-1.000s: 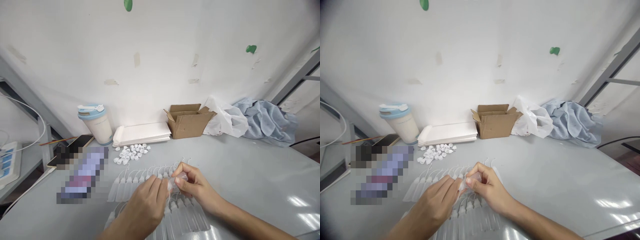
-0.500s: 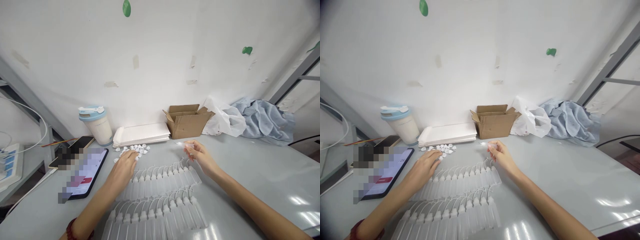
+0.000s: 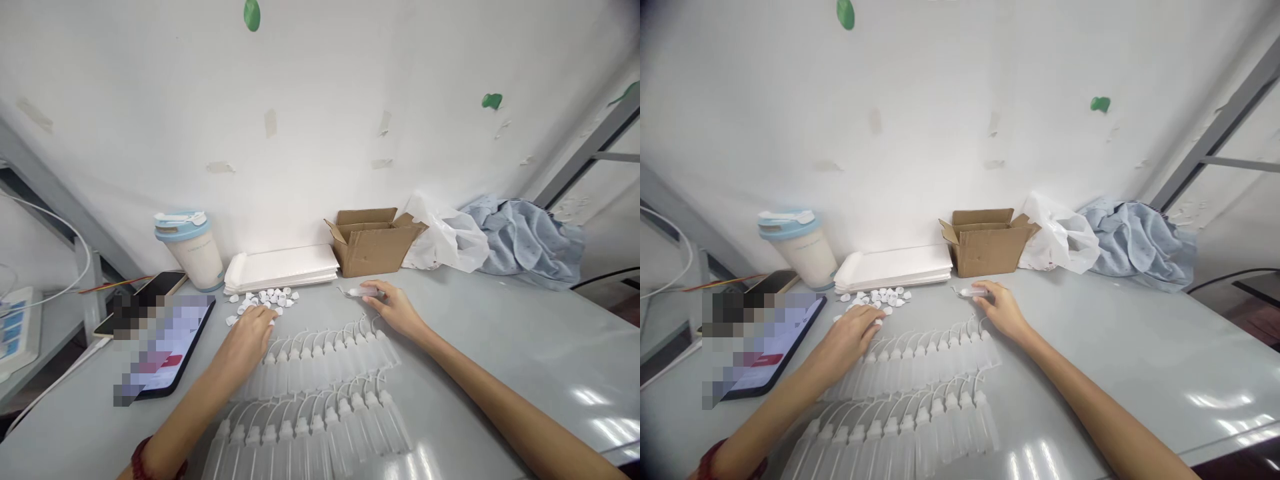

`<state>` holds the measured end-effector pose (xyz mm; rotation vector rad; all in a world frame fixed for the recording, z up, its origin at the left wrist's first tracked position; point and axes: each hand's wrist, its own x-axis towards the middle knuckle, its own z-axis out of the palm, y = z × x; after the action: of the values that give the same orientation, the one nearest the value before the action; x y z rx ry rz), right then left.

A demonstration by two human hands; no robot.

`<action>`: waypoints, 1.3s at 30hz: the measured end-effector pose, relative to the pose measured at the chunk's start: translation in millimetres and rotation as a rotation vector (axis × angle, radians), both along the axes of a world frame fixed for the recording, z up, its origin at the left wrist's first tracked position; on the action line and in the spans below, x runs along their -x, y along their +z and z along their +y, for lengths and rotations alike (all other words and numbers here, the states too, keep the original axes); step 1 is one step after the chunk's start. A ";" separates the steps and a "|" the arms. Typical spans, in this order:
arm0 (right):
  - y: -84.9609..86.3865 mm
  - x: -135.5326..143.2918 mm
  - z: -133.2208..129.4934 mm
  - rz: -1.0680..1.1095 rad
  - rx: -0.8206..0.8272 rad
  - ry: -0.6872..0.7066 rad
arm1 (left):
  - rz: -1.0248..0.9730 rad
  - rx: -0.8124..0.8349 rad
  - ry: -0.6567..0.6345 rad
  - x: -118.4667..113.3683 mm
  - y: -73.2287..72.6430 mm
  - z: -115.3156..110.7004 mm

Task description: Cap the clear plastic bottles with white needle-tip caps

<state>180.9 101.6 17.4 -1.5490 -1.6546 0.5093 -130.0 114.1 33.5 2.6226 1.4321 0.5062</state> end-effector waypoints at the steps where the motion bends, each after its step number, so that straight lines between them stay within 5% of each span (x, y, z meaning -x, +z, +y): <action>1: -1.8 -0.9 1.2 -0.013 -0.003 0.001 | -0.004 -0.001 0.001 0.0 -0.4 0.2; 6: -0.6 -3.8 4.8 -0.048 -0.035 -0.051 | -0.037 -0.031 0.014 -1.3 0.0 -0.3; 10: 20.0 -12.6 0.1 -0.067 -0.034 -0.109 | -0.070 -0.066 0.024 -2.9 2.8 -2.5; 18: 66.8 -10.9 -38.5 -0.240 0.491 0.434 | -0.174 -0.156 0.076 -4.2 6.9 -5.5; 29: 60.3 -14.4 -35.8 -0.361 0.727 0.442 | -0.239 -0.238 0.057 -6.6 11.2 -8.0; 39: 60.0 -7.2 -37.8 -0.400 0.708 0.342 | -0.227 -0.233 0.025 -13.0 8.8 -14.2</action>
<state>188.1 63.8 77.4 -1.9610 -2.2133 1.1162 -117.1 99.9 42.3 2.6113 1.4114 0.9937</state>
